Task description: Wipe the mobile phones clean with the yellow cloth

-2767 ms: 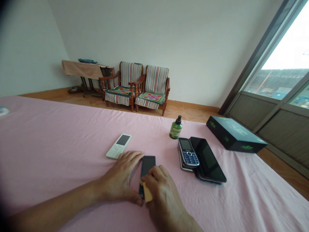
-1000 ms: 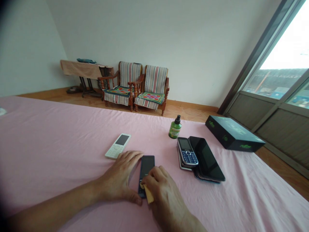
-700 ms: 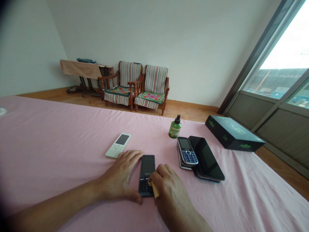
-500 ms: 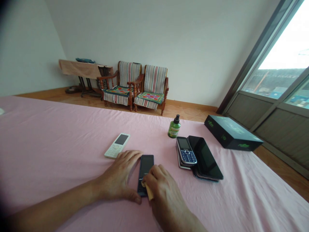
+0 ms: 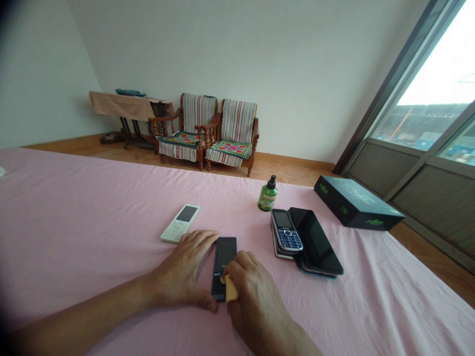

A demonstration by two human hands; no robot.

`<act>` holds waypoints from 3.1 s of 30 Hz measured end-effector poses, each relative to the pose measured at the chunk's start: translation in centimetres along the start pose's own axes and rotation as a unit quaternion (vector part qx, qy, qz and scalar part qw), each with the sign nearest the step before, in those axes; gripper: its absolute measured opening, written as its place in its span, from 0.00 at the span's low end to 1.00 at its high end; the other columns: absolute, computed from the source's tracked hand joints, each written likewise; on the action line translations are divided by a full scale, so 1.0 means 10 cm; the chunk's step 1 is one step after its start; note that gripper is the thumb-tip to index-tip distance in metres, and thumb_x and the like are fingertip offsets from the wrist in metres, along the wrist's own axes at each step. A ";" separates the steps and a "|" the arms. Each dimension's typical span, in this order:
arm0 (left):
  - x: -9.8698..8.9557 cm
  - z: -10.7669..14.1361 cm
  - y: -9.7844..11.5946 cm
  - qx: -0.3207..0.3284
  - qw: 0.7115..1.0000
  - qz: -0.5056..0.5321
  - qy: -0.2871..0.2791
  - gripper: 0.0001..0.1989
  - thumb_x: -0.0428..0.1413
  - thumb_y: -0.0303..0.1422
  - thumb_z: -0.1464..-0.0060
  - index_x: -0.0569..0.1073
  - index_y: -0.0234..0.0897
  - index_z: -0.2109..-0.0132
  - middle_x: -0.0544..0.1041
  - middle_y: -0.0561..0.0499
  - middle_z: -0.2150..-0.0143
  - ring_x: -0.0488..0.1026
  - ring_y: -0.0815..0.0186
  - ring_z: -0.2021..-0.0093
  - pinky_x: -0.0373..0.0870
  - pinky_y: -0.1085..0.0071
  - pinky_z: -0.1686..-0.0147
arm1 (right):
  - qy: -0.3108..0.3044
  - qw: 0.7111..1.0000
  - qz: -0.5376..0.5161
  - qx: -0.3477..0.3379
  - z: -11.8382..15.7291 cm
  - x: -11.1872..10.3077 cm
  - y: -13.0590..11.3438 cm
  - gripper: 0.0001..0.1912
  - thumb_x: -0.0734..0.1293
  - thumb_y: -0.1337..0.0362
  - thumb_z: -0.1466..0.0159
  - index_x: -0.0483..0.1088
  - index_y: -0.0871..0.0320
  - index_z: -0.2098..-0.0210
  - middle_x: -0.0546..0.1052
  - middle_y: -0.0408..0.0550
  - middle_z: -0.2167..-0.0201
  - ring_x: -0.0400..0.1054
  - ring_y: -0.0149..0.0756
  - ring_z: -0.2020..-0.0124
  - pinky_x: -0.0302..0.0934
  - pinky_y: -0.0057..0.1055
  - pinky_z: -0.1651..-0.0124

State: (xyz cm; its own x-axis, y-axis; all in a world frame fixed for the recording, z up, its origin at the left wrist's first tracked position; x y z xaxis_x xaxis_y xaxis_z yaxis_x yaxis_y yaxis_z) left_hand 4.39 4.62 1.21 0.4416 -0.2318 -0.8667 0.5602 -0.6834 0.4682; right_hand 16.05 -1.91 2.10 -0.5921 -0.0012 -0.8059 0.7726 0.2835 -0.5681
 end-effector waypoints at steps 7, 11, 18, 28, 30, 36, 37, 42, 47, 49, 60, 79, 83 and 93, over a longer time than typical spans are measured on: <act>0.00 0.00 0.01 0.003 1.000 0.004 -0.001 0.54 0.63 0.61 0.71 0.59 0.37 0.39 0.65 0.37 0.41 0.61 0.42 0.42 0.54 0.48 0.42 | -0.011 1.000 -0.004 -0.023 0.02 0.03 -0.03 0.17 0.59 0.83 0.52 0.69 0.59 0.69 0.71 0.49 0.65 0.62 0.40 0.62 0.55 0.32 0.63; 0.00 0.01 0.01 0.001 1.000 -0.001 -0.007 0.55 0.63 0.61 0.70 0.59 0.34 0.39 0.64 0.36 0.41 0.60 0.42 0.42 0.53 0.48 0.41 | -0.015 1.000 0.007 -0.008 0.03 0.00 0.01 0.19 0.59 0.83 0.53 0.70 0.59 0.67 0.71 0.49 0.65 0.63 0.40 0.62 0.55 0.32 0.64; 0.00 0.01 0.01 0.005 1.000 -0.001 -0.007 0.55 0.62 0.62 0.70 0.60 0.35 0.39 0.65 0.37 0.41 0.61 0.42 0.42 0.54 0.48 0.41 | 0.067 0.997 -0.002 0.023 0.04 -0.25 0.19 0.19 0.58 0.82 0.49 0.69 0.58 0.64 0.71 0.47 0.67 0.65 0.37 0.65 0.55 0.31 0.65; 0.01 0.00 0.00 0.000 1.000 -0.011 -0.009 0.56 0.62 0.62 0.70 0.59 0.35 0.38 0.64 0.36 0.40 0.60 0.42 0.41 0.53 0.48 0.41 | 0.037 0.999 -0.024 0.005 0.03 -0.07 0.18 0.19 0.58 0.83 0.50 0.71 0.59 0.65 0.70 0.49 0.66 0.64 0.39 0.64 0.56 0.32 0.64; 0.01 0.00 0.00 -0.002 1.000 -0.010 -0.011 0.56 0.62 0.62 0.71 0.59 0.34 0.38 0.64 0.36 0.40 0.60 0.42 0.41 0.53 0.48 0.41 | 0.026 0.999 -0.023 0.006 0.02 -0.07 0.16 0.19 0.58 0.83 0.48 0.72 0.59 0.65 0.70 0.49 0.66 0.64 0.39 0.64 0.56 0.33 0.63; 0.00 0.01 0.01 -0.001 1.000 -0.002 -0.010 0.56 0.63 0.61 0.70 0.59 0.34 0.39 0.64 0.36 0.40 0.60 0.41 0.41 0.53 0.48 0.40 | 0.006 1.000 0.028 0.008 -0.02 -0.05 0.08 0.18 0.59 0.83 0.46 0.73 0.60 0.65 0.71 0.51 0.65 0.62 0.41 0.62 0.56 0.35 0.60; 0.00 0.01 0.01 -0.003 1.000 -0.001 -0.011 0.56 0.63 0.61 0.70 0.59 0.34 0.38 0.64 0.36 0.40 0.60 0.41 0.41 0.52 0.48 0.40 | 0.005 0.999 0.033 0.006 -0.03 -0.04 0.07 0.17 0.59 0.83 0.45 0.73 0.60 0.65 0.71 0.51 0.65 0.62 0.41 0.62 0.56 0.35 0.60; 0.01 0.01 0.00 -0.003 1.000 0.000 -0.007 0.55 0.63 0.60 0.70 0.58 0.33 0.39 0.64 0.36 0.40 0.60 0.42 0.41 0.53 0.48 0.41 | 0.014 0.999 0.037 -0.015 -0.04 0.03 0.01 0.14 0.64 0.81 0.44 0.74 0.59 0.65 0.72 0.50 0.65 0.62 0.41 0.62 0.56 0.34 0.61; 0.02 0.00 0.00 0.001 1.000 -0.007 0.000 0.55 0.64 0.59 0.70 0.59 0.33 0.39 0.64 0.36 0.41 0.60 0.43 0.42 0.53 0.49 0.41 | 0.023 0.998 0.044 -0.027 -0.07 0.09 -0.07 0.14 0.65 0.83 0.47 0.73 0.59 0.67 0.72 0.49 0.65 0.62 0.40 0.63 0.55 0.33 0.62; 0.02 0.01 0.01 0.003 1.000 -0.009 0.005 0.55 0.64 0.59 0.70 0.59 0.32 0.39 0.64 0.36 0.41 0.60 0.43 0.42 0.54 0.50 0.41 | 0.019 0.998 0.043 -0.031 -0.08 0.11 -0.10 0.14 0.66 0.83 0.47 0.73 0.60 0.68 0.73 0.50 0.65 0.62 0.40 0.63 0.55 0.33 0.62; 0.04 0.04 -0.02 0.014 1.000 0.000 -0.014 0.57 0.63 0.59 0.66 0.55 0.31 0.35 0.59 0.33 0.36 0.56 0.40 0.38 0.51 0.45 0.40 | 0.121 0.981 -0.150 -0.026 -0.03 -0.24 0.15 0.13 0.59 0.75 0.37 0.74 0.56 0.64 0.73 0.47 0.67 0.68 0.35 0.64 0.60 0.29 0.62; -0.10 0.20 0.30 0.188 0.980 0.060 0.024 0.15 0.66 0.37 0.50 0.73 0.37 0.57 0.74 0.46 0.55 0.69 0.58 0.55 0.63 0.62 0.53 | 0.160 0.970 -0.163 0.083 0.01 -0.24 0.52 0.08 0.64 0.70 0.40 0.75 0.55 0.68 0.75 0.44 0.69 0.70 0.34 0.67 0.59 0.28 0.65; -0.08 0.18 0.24 0.170 0.982 0.075 0.030 0.16 0.68 0.37 0.53 0.73 0.38 0.59 0.71 0.45 0.50 0.67 0.56 0.49 0.62 0.59 0.48 | 0.153 0.975 -0.150 0.058 0.01 -0.24 0.46 0.13 0.62 0.75 0.41 0.75 0.55 0.67 0.75 0.44 0.69 0.69 0.33 0.67 0.59 0.27 0.66; -0.03 0.12 0.13 0.105 0.986 0.125 0.019 0.18 0.71 0.42 0.61 0.76 0.40 0.64 0.70 0.46 0.47 0.65 0.53 0.47 0.61 0.55 0.45 | 0.081 0.988 -0.135 -0.006 0.04 -0.10 0.26 0.25 0.58 0.85 0.53 0.75 0.55 0.65 0.72 0.44 0.68 0.67 0.34 0.66 0.58 0.27 0.66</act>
State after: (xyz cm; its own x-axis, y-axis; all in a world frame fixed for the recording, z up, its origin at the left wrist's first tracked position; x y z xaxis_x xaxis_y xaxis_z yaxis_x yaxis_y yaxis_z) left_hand 4.15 3.02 1.84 0.5753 -0.3891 -0.7194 0.2736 -0.7374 0.6176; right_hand 18.73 -1.54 1.36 -0.8054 0.0747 -0.5880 0.5798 0.3050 -0.7555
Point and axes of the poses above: each hand's wrist, its own z-axis away from the middle knuckle, its own x-axis out of the palm, y = z × x, the point moved 7 cm from there along -z, towards the middle knuckle
